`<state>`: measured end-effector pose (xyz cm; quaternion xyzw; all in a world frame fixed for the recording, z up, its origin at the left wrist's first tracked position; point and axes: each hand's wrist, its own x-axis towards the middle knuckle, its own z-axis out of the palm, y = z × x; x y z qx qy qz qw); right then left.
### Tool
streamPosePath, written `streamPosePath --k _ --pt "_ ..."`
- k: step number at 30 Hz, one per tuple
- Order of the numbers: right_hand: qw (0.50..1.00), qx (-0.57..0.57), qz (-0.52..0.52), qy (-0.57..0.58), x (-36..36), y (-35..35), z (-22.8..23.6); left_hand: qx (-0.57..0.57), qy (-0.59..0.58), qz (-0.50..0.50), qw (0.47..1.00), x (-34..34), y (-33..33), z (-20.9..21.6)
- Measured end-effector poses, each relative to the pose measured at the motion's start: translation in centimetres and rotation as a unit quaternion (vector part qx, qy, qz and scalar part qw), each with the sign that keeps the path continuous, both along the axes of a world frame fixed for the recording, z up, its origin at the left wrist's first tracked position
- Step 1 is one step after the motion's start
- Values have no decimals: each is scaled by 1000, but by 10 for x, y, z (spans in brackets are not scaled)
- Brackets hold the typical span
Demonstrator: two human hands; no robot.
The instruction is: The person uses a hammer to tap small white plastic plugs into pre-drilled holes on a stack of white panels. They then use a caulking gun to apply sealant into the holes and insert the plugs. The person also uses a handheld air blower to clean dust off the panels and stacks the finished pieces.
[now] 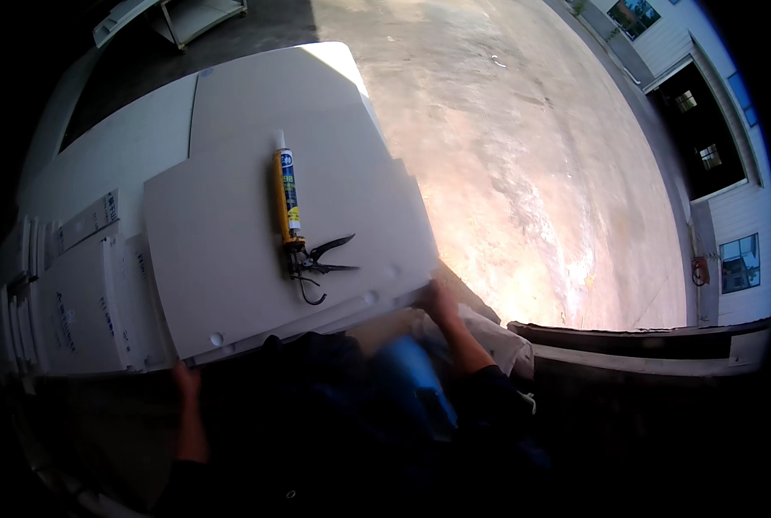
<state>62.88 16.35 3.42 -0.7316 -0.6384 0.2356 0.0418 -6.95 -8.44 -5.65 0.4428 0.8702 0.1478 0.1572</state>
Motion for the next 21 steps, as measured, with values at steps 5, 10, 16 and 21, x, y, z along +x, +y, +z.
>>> streamPosePath --k 5,10,16,21 --pt "1000 17 19 3 -2 -8 -4 38 -104 30 993 10 7 10" --pt "984 152 42 86 -25 -17 -4 66 -105 38 992 27 24 46" --pt "977 106 -25 181 -28 -13 -17 30 -156 30 987 36 37 78" --pt "987 82 -22 136 -43 -20 13 -19 -160 10 987 29 38 70"
